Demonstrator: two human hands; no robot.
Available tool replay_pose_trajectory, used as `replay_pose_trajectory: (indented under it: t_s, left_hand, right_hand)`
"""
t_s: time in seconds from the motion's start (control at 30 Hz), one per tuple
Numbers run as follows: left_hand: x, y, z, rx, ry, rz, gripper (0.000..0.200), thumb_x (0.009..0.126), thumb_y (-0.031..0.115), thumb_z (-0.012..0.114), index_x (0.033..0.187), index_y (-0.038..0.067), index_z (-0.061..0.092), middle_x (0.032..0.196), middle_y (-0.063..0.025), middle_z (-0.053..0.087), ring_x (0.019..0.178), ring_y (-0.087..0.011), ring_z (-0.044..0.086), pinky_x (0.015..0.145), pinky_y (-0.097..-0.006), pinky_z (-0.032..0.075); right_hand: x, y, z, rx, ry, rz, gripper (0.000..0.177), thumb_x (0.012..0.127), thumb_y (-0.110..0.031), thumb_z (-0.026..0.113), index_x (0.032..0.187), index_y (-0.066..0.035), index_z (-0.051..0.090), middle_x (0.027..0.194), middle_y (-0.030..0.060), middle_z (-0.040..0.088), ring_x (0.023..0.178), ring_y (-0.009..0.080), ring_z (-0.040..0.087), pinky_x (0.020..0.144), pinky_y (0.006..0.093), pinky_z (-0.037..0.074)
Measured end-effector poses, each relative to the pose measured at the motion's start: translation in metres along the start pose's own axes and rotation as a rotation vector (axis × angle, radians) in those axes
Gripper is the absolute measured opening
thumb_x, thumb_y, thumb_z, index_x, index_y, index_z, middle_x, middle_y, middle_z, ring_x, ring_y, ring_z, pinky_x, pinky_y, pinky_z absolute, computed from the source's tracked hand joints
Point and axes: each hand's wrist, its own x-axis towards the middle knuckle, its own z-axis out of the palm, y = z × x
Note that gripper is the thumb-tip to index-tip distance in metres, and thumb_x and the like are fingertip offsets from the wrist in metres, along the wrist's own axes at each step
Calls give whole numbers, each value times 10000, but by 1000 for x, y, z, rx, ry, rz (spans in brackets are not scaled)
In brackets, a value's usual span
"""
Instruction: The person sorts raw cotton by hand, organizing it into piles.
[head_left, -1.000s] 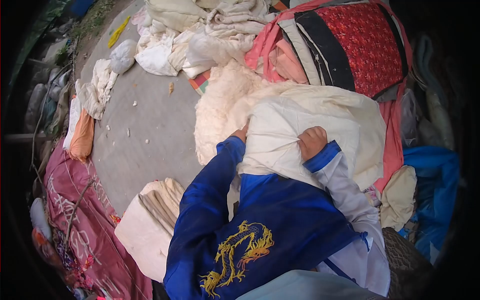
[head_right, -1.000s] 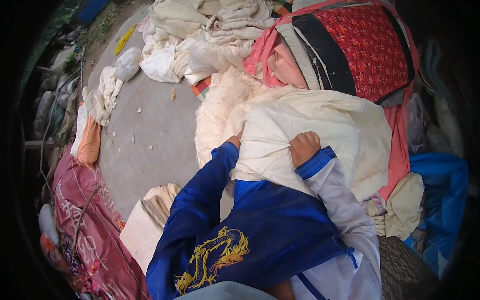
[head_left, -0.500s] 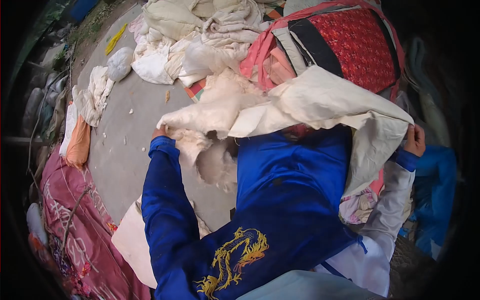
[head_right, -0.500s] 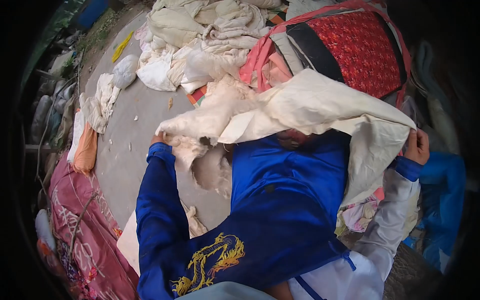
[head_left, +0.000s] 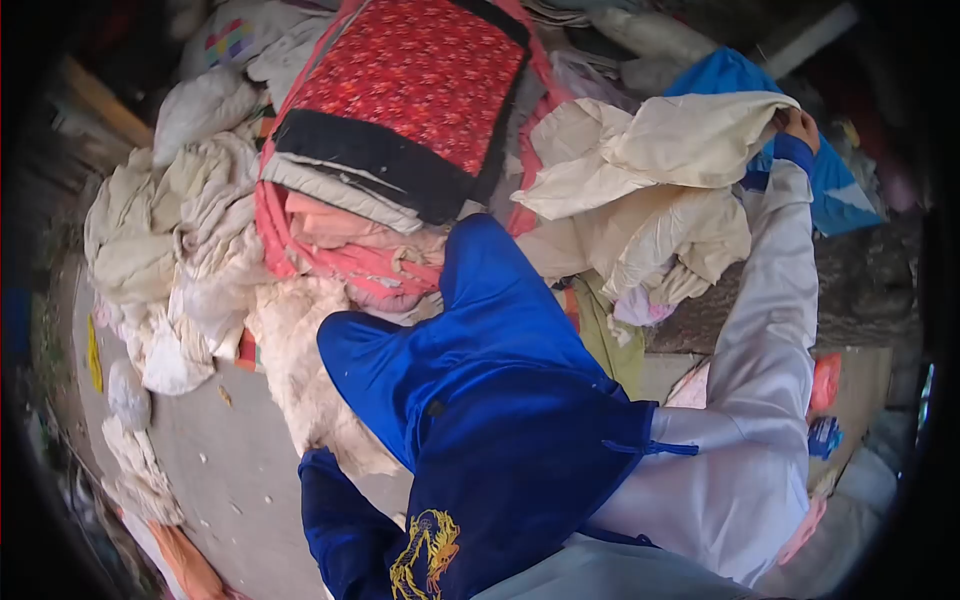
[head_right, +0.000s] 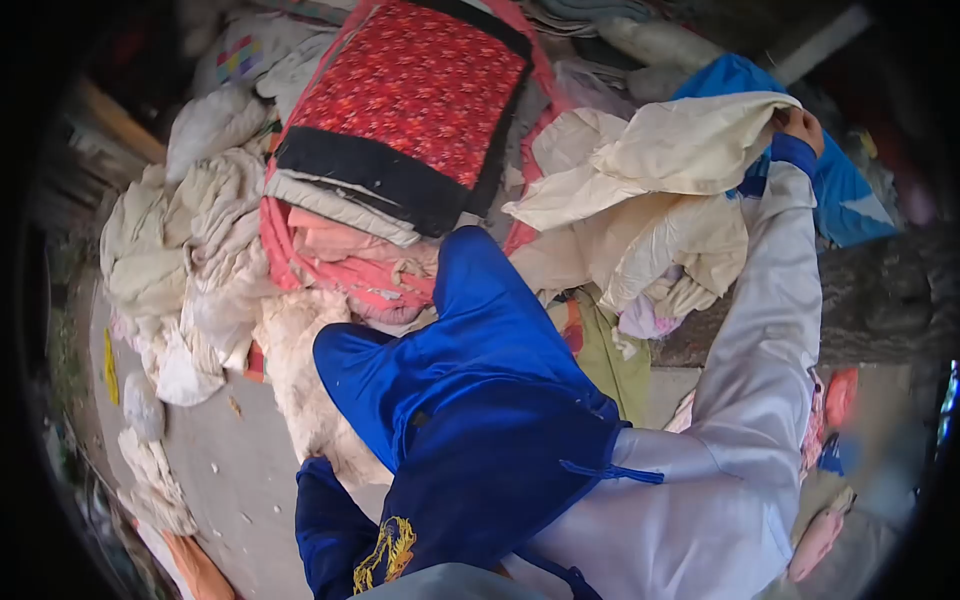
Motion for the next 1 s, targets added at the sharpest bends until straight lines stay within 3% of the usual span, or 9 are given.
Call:
replay_pose_trajectory:
  t_s: [0.1,0.37,0.47,0.53,0.57,0.67,0.77,0.8,1.0]
  left_hand:
    - [-6,16,2,3,63,13,619,739,248,778,1280,54,547,1360,-261,460,1154,-398,558,963,-428,478]
    - [-45,31,26,-49,268,181,583,754,202,768,1265,27,550,1417,-258,404,1154,-394,554,962,-433,479]
    - [-68,21,23,-567,29,96,490,782,58,714,1237,-3,544,1426,-216,369,1223,-342,476,998,-403,436]
    - [-78,9,25,-554,21,206,483,809,48,681,1262,-13,522,1415,-221,377,1215,-336,476,989,-398,439]
    - [-119,22,12,-239,76,322,471,833,46,655,1276,-17,510,1418,-228,377,1216,-333,475,982,-395,444]
    - [-166,35,-2,63,113,307,372,887,51,593,1245,-33,534,1329,-228,485,1170,-311,523,968,-376,455]
    - [-194,43,-2,22,49,205,366,890,52,590,1241,-35,536,1318,-227,494,1164,-310,527,967,-376,456]
    - [-199,48,-3,18,32,184,364,891,53,589,1240,-35,537,1314,-226,497,1161,-310,529,966,-376,456]
    - [-213,73,-9,51,-15,148,353,896,55,584,1234,-38,541,1292,-223,514,1149,-308,538,964,-376,457]
  right_hand:
    - [-35,14,-26,-124,-104,-33,311,830,-67,696,1094,64,597,986,154,666,860,242,677,777,322,575]
    - [-213,242,-64,-562,-336,135,617,734,-67,702,1311,10,498,1206,202,592,1079,300,604,943,341,475]
    - [-289,282,-55,-755,-567,48,744,716,-33,670,1406,-29,393,1244,237,556,1139,338,569,946,386,481]
    - [-325,318,-43,-916,-802,64,842,708,6,645,1469,-73,292,1251,252,548,1145,347,564,931,424,492]
    - [-338,330,-31,-1029,-955,158,901,702,12,634,1502,-114,240,1254,265,545,1136,363,569,925,436,493]
    - [-364,330,14,-1274,-1364,314,857,834,-25,513,1545,-235,82,1246,269,557,1115,395,588,932,483,483]
    - [-389,367,55,-1383,-1672,371,931,820,-20,509,1542,-306,-4,1209,267,567,1134,388,584,909,470,495]
    - [-391,369,66,-1231,-1731,426,717,865,-21,443,1517,-219,220,1181,259,578,1128,389,590,912,477,493]
    - [-419,421,115,-1228,-1869,440,617,852,-27,467,1439,-171,339,1212,261,557,1127,394,590,925,475,488]
